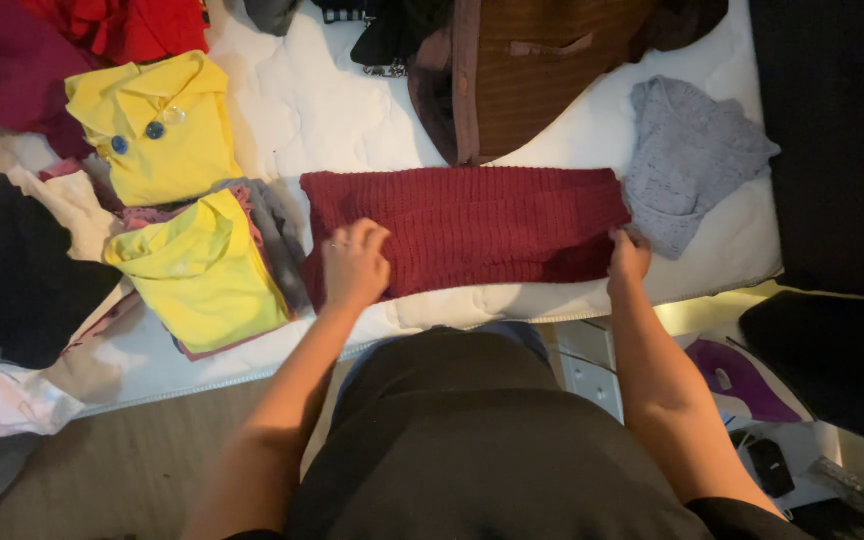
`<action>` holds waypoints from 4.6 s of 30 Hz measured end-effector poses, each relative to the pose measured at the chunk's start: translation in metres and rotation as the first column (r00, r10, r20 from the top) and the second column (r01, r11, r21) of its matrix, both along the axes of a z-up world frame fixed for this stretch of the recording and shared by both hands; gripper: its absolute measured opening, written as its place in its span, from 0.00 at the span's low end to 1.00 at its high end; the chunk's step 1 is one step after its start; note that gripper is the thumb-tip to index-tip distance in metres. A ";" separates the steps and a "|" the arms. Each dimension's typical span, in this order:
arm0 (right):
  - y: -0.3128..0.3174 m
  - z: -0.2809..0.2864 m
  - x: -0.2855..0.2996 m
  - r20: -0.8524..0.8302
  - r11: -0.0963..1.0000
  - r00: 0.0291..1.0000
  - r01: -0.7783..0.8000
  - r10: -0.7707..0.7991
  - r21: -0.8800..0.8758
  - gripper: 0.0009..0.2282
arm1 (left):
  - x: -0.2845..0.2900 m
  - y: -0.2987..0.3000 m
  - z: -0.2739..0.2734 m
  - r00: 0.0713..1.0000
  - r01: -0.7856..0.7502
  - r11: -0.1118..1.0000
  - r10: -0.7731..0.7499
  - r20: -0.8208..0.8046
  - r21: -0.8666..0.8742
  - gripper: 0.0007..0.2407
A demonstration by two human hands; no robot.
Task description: The person folds a maroon sweater, a pair of grey pants, and a teal shirt on a bed. They smooth out each garment, fold the sides and ends, and place the finished items into a neat stack.
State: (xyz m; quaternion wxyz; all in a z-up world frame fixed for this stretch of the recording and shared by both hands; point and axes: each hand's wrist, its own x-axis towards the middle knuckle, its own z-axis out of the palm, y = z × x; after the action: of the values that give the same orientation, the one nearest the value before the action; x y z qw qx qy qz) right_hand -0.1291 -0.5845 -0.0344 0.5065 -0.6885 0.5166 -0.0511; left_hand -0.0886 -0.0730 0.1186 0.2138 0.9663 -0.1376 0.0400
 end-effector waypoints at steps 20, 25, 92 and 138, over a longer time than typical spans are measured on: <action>0.030 0.090 0.038 0.457 0.637 0.885 -0.298 -0.095 0.711 0.15 | -0.005 0.017 -0.033 0.958 -0.285 0.951 0.283 -0.038 -0.122 0.16; 0.001 0.134 0.049 0.550 0.805 0.827 -0.247 -0.116 0.540 0.16 | 0.000 0.048 -0.075 0.916 -0.370 0.927 0.352 -0.191 -0.066 0.20; 0.121 0.206 0.065 0.431 0.529 0.878 -0.472 0.209 0.705 0.23 | 0.066 -0.057 0.049 0.709 -0.312 0.199 -0.601 -0.368 -0.929 0.41; -0.235 0.138 0.028 0.393 0.746 0.919 -0.236 -0.039 0.623 0.27 | 0.170 -0.481 -0.097 0.559 -0.404 0.553 -0.481 -0.675 -0.729 0.33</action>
State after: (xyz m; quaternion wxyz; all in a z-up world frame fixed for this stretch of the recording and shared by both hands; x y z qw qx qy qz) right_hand -0.1011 -0.8193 0.1036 0.8088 -0.4684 0.3544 0.0288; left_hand 0.0815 -0.5538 0.0214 0.6814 0.6351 -0.0085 -0.3636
